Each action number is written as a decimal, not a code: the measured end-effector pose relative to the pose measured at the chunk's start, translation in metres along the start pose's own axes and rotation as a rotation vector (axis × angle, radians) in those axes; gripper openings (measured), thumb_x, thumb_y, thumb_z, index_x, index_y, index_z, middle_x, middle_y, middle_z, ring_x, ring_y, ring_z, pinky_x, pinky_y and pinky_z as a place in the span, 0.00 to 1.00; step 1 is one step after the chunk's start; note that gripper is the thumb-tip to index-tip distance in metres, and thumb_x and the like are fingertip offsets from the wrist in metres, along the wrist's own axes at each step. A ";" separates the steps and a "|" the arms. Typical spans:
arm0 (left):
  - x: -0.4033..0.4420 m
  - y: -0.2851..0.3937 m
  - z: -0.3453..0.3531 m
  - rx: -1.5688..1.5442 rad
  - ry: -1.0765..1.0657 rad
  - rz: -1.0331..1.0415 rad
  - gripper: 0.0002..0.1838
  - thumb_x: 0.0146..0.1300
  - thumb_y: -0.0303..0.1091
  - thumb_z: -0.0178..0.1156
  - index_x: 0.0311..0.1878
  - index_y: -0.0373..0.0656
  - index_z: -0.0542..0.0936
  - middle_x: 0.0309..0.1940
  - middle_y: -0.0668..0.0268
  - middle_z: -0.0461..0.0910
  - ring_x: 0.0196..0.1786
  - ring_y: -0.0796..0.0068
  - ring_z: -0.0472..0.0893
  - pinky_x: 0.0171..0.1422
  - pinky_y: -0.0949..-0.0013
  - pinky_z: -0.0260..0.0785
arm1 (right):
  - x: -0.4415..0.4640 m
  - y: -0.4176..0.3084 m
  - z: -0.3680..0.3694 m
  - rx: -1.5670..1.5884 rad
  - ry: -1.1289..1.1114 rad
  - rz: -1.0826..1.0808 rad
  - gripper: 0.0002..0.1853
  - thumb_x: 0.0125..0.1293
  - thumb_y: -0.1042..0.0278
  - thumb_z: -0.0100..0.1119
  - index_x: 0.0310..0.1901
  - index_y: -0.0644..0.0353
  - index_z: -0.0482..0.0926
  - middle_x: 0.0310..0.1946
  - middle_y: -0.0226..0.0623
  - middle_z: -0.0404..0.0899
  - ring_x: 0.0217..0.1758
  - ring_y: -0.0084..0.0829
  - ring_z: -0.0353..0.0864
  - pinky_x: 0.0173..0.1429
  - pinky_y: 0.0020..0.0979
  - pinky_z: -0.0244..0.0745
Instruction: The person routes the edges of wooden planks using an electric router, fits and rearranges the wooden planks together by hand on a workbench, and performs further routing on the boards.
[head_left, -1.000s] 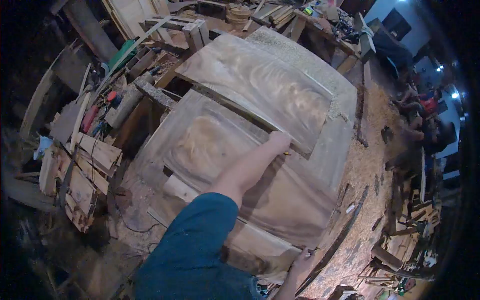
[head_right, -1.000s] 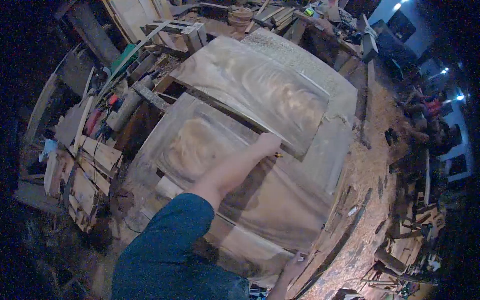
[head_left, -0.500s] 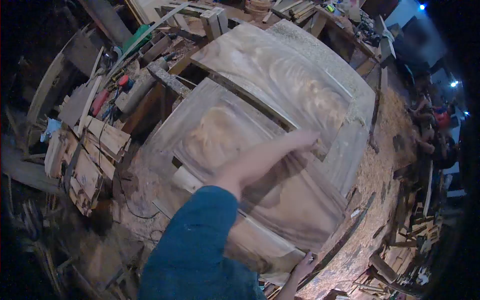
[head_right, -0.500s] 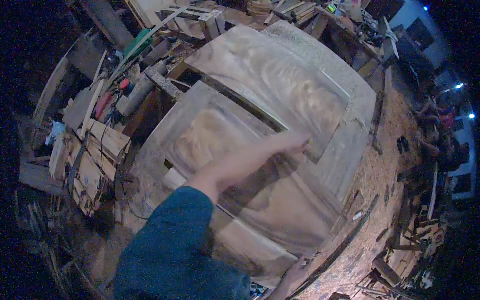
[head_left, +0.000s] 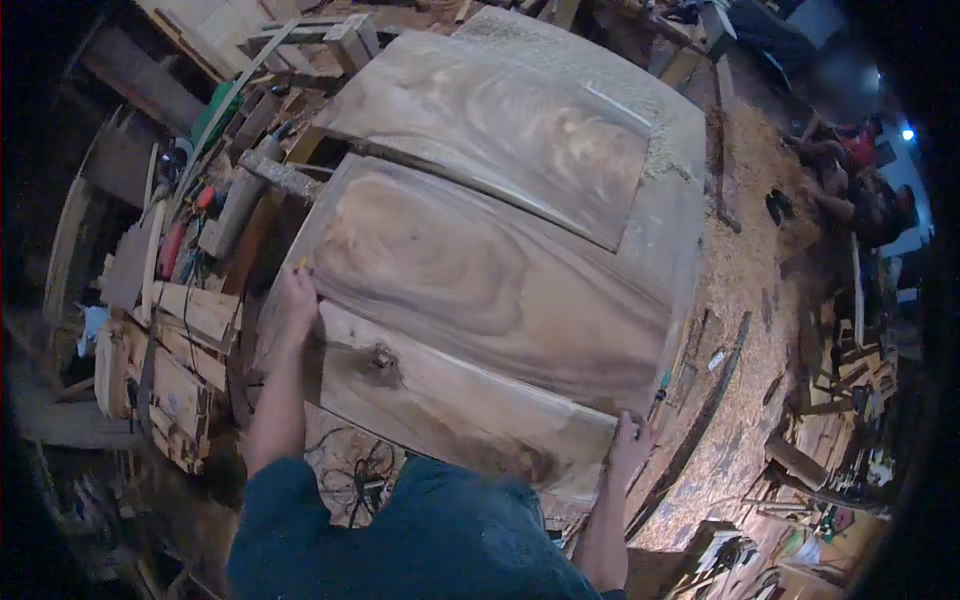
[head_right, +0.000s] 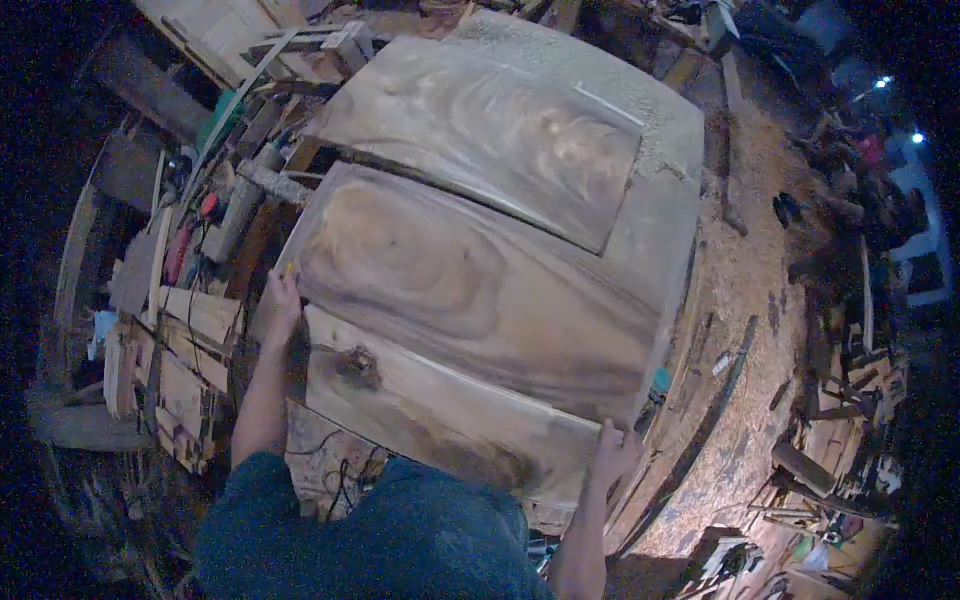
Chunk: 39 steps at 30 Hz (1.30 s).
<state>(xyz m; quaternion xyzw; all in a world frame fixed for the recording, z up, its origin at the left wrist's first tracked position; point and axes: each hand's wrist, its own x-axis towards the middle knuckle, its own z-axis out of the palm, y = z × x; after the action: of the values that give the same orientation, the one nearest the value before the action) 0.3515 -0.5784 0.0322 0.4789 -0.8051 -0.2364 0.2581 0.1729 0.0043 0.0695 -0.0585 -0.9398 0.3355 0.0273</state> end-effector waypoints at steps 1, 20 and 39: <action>-0.004 0.009 -0.006 0.067 -0.035 -0.048 0.16 0.71 0.39 0.47 0.49 0.35 0.72 0.41 0.43 0.79 0.46 0.42 0.78 0.51 0.50 0.68 | 0.006 -0.015 0.000 -0.104 -0.003 -0.029 0.24 0.63 0.58 0.63 0.53 0.70 0.77 0.46 0.53 0.74 0.53 0.50 0.74 0.60 0.44 0.68; 0.370 -0.025 0.159 -0.504 -0.136 -0.312 0.21 0.72 0.41 0.43 0.53 0.34 0.77 0.49 0.56 0.78 0.52 0.64 0.75 0.55 0.60 0.66 | 0.234 -0.195 0.183 -0.342 -0.163 -0.001 0.37 0.58 0.34 0.59 0.54 0.62 0.79 0.53 0.49 0.78 0.65 0.46 0.68 0.74 0.62 0.41; 0.178 0.001 -0.004 -0.022 -0.077 -0.166 0.25 0.77 0.43 0.42 0.63 0.31 0.69 0.62 0.47 0.70 0.65 0.53 0.68 0.70 0.60 0.57 | 0.241 -0.120 0.111 0.089 0.264 -0.182 0.17 0.65 0.58 0.64 0.46 0.65 0.82 0.46 0.46 0.79 0.53 0.43 0.77 0.61 0.37 0.68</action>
<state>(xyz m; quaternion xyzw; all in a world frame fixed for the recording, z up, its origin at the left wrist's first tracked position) 0.2815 -0.7374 0.0696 0.5318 -0.7692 -0.2840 0.2119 -0.0872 -0.1262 0.0626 -0.0153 -0.9137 0.3624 0.1834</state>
